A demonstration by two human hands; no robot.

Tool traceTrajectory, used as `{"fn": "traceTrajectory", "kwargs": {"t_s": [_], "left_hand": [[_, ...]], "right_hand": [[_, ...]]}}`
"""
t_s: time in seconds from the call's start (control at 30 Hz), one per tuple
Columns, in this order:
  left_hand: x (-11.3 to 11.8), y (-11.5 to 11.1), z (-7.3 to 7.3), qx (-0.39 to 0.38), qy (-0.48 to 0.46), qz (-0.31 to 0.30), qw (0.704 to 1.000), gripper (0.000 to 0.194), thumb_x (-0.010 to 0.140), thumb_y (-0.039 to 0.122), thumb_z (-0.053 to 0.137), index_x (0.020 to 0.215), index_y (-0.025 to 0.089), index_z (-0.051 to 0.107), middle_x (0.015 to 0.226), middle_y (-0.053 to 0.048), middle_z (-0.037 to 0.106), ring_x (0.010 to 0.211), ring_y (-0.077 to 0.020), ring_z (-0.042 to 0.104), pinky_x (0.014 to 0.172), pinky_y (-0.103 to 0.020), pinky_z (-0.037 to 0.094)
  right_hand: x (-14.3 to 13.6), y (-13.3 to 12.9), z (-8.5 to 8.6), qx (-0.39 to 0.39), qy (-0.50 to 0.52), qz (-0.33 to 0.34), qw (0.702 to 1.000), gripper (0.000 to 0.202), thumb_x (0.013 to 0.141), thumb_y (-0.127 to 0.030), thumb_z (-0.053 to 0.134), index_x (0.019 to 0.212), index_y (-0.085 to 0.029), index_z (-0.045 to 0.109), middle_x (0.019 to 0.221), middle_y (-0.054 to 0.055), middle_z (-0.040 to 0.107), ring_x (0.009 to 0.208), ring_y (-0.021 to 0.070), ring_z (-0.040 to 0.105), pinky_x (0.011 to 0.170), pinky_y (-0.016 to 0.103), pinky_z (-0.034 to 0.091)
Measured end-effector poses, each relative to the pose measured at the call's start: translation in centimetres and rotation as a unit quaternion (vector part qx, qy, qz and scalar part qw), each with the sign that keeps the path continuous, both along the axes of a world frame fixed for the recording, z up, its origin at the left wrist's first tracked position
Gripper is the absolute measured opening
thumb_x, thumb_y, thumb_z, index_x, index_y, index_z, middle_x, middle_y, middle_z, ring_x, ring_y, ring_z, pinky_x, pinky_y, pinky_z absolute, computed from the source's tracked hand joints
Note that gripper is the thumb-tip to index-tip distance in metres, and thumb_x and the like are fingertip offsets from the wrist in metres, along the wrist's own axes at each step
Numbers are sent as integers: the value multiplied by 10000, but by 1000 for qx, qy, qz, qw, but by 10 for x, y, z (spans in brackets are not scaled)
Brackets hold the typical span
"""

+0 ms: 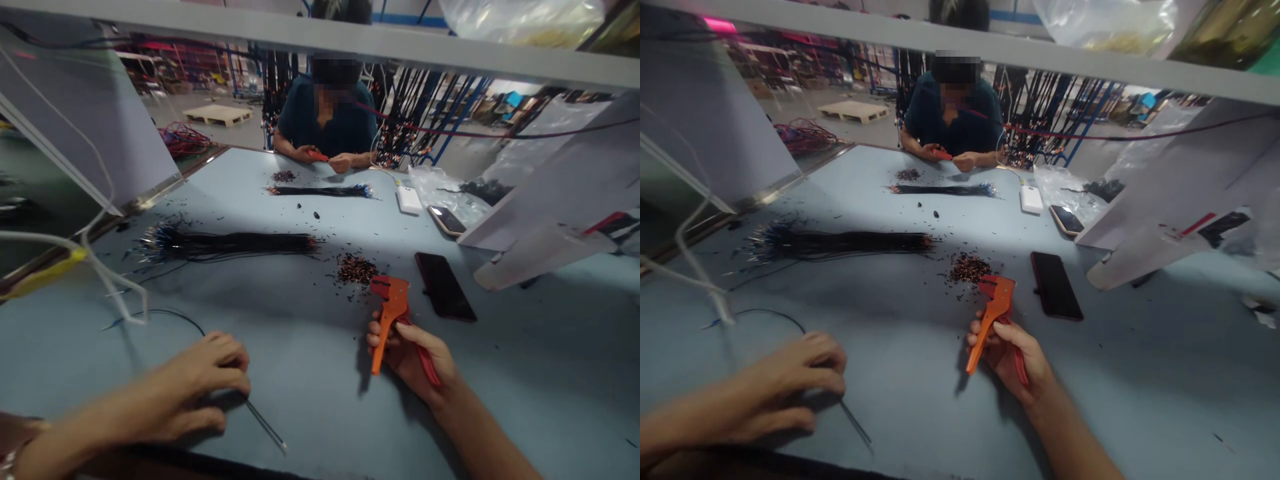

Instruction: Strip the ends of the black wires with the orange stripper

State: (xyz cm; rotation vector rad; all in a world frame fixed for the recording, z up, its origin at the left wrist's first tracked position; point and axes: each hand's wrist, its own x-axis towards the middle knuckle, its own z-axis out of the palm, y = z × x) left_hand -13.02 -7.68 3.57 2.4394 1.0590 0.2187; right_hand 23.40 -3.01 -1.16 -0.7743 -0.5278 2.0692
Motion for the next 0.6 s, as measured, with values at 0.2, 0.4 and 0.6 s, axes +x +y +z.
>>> {"fn": "traceTrajectory", "kwargs": {"t_s": [0.2,0.4,0.6], "left_hand": [[19,11,-13,-34,-10,-72,997,143,906,192,483,784,230,548,788,-19,577,758,-170,487,749,-305,358],[19,9,-33,18,-28,-48,998,152,923,197,441,777,209,479,770,-24,560,709,-166,463,673,-280,361],[52,53,-19,31,-114,144,982,152,922,243,364,857,200,495,837,-38,609,734,-159,547,692,-277,432]], "right_hand": [[-1,0,1,-12,2,-12,1000,226,738,-245,673,947,-163,697,868,50,706,785,193,657,790,345,493],[-3,1,1,-13,5,-17,1000,232,725,-231,682,938,-139,698,857,59,704,778,194,660,778,335,492],[-3,0,0,-5,3,-29,1000,255,719,-234,686,958,-146,685,859,58,702,791,194,652,802,344,484]]}}
